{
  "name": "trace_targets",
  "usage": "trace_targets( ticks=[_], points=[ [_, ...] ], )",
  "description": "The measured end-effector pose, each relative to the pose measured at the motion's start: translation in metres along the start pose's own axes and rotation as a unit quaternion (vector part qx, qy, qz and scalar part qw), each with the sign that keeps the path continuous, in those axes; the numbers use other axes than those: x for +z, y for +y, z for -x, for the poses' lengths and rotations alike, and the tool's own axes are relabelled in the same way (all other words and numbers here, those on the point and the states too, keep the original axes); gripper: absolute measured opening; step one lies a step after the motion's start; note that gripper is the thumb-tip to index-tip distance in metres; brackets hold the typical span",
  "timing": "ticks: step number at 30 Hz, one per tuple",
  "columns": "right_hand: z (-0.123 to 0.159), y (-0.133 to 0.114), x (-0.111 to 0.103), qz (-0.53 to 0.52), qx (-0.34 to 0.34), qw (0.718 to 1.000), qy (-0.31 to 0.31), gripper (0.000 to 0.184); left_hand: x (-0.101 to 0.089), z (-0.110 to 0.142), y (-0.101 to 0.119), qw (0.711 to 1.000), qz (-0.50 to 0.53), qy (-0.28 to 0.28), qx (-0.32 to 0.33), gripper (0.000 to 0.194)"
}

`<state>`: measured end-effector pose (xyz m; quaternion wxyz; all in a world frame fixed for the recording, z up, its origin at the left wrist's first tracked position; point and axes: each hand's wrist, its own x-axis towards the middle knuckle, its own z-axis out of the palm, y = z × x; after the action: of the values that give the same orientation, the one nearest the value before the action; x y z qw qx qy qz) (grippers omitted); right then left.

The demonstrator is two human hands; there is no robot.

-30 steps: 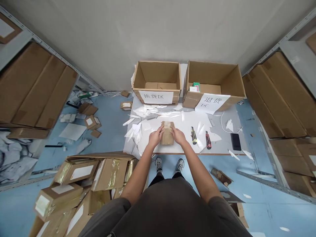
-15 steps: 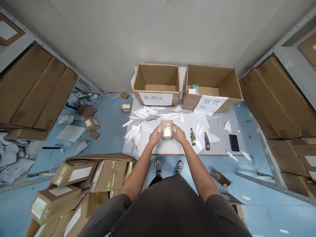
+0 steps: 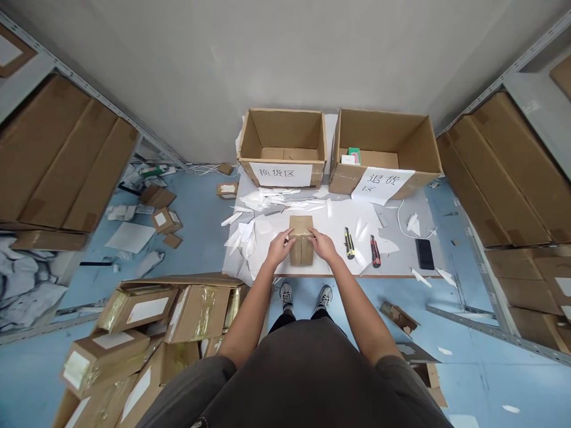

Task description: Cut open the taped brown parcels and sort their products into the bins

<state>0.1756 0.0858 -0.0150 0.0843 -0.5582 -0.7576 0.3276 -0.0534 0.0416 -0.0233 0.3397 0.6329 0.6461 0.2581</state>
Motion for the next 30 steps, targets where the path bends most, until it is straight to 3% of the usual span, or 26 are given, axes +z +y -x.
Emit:
trace_targets(
  ticks=[4,8,12,16,19,21,23,25,27,30],
  points=[
    [-0.03,0.0,-0.006,0.042,0.024,0.999,-0.019,0.046,0.0,-0.022,0.002,0.998,-0.016,0.006,-0.057,0.054],
    [-0.054,0.007,0.016,0.04,0.075,0.995,-0.05,0.057,0.021,-0.036,-0.018,0.991,0.027,-0.071,-0.114,0.078],
    [-0.054,0.015,0.037,0.023,0.104,0.992,-0.061,0.062,0.036,-0.033,-0.039,0.981,0.069,-0.118,-0.14,0.09],
    [-0.038,0.016,0.039,0.001,0.092,0.995,-0.036,0.061,0.036,-0.022,-0.039,0.985,0.028,-0.088,-0.148,0.085],
    [-0.023,0.016,0.029,0.017,0.073,0.997,0.004,0.062,0.03,-0.008,-0.03,0.992,-0.03,-0.036,-0.115,0.078],
    [-0.013,0.017,0.016,0.03,0.052,0.998,0.032,0.062,0.025,0.006,-0.025,0.995,-0.064,-0.031,-0.07,0.071],
    [-0.001,0.02,-0.001,0.04,0.027,0.997,0.061,0.062,0.023,0.022,-0.022,0.993,-0.094,-0.069,-0.011,0.076],
    [0.013,0.026,-0.021,0.051,0.017,0.994,0.091,0.062,0.024,0.036,-0.023,0.98,-0.119,-0.151,0.04,0.09],
    [0.031,0.038,-0.041,0.056,0.034,0.99,0.126,0.061,0.029,0.045,-0.025,0.969,-0.142,-0.197,0.035,0.096],
    [0.063,0.064,-0.064,0.053,0.079,0.98,0.177,0.059,0.044,0.053,-0.027,0.974,-0.166,-0.153,0.015,0.08]
  ],
)
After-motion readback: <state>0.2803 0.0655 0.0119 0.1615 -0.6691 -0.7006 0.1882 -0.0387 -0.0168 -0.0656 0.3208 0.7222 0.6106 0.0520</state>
